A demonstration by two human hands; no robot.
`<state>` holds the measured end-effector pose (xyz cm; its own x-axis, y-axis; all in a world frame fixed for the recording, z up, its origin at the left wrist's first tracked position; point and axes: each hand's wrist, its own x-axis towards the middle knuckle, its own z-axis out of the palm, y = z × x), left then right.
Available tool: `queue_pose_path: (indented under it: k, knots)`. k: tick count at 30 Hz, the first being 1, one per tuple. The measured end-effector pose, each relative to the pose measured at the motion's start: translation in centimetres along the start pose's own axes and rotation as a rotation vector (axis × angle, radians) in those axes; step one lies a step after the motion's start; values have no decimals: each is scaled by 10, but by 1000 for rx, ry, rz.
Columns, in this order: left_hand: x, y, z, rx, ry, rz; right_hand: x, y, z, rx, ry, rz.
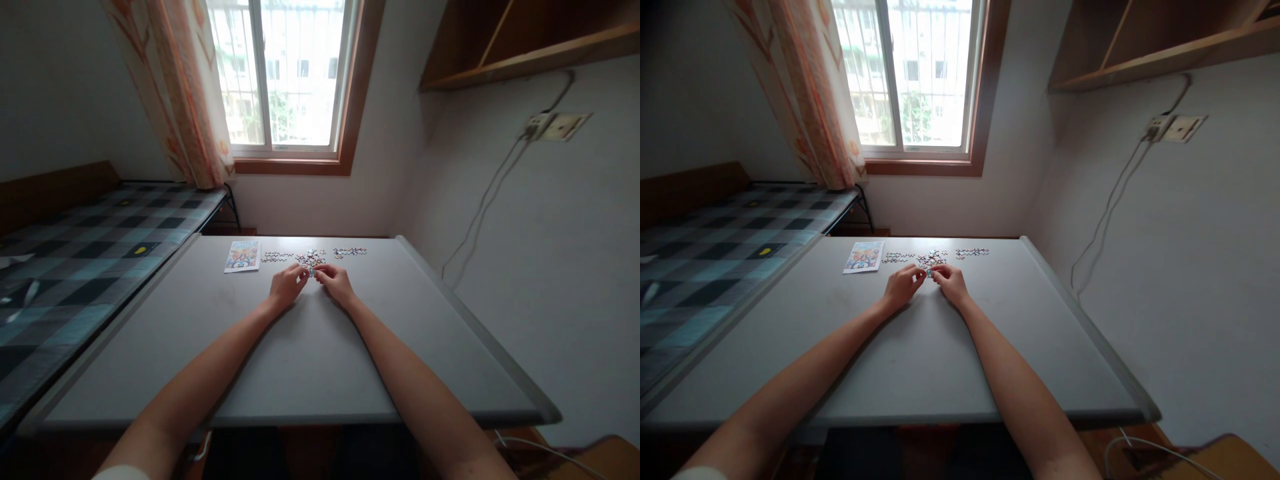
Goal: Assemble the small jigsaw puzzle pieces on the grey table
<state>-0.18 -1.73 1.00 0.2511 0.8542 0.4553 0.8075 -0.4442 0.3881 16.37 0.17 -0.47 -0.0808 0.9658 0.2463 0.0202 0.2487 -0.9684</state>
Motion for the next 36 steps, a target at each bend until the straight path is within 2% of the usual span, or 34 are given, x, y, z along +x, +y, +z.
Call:
queue_pose_path:
  k: [9, 15, 27, 36]
  knots:
    - [0, 2, -3, -13, 5, 4, -1, -2, 1, 24, -22, 29]
    - [0, 0, 0, -36, 57, -69, -2, -2, 1, 58, -12, 48]
    - [-1, -2, 3, 37, 20, 8, -1, -1, 1, 60, -56, 40]
    - [-1, -2, 3, 34, 25, 15, 0, -1, -1, -72, -31, -17]
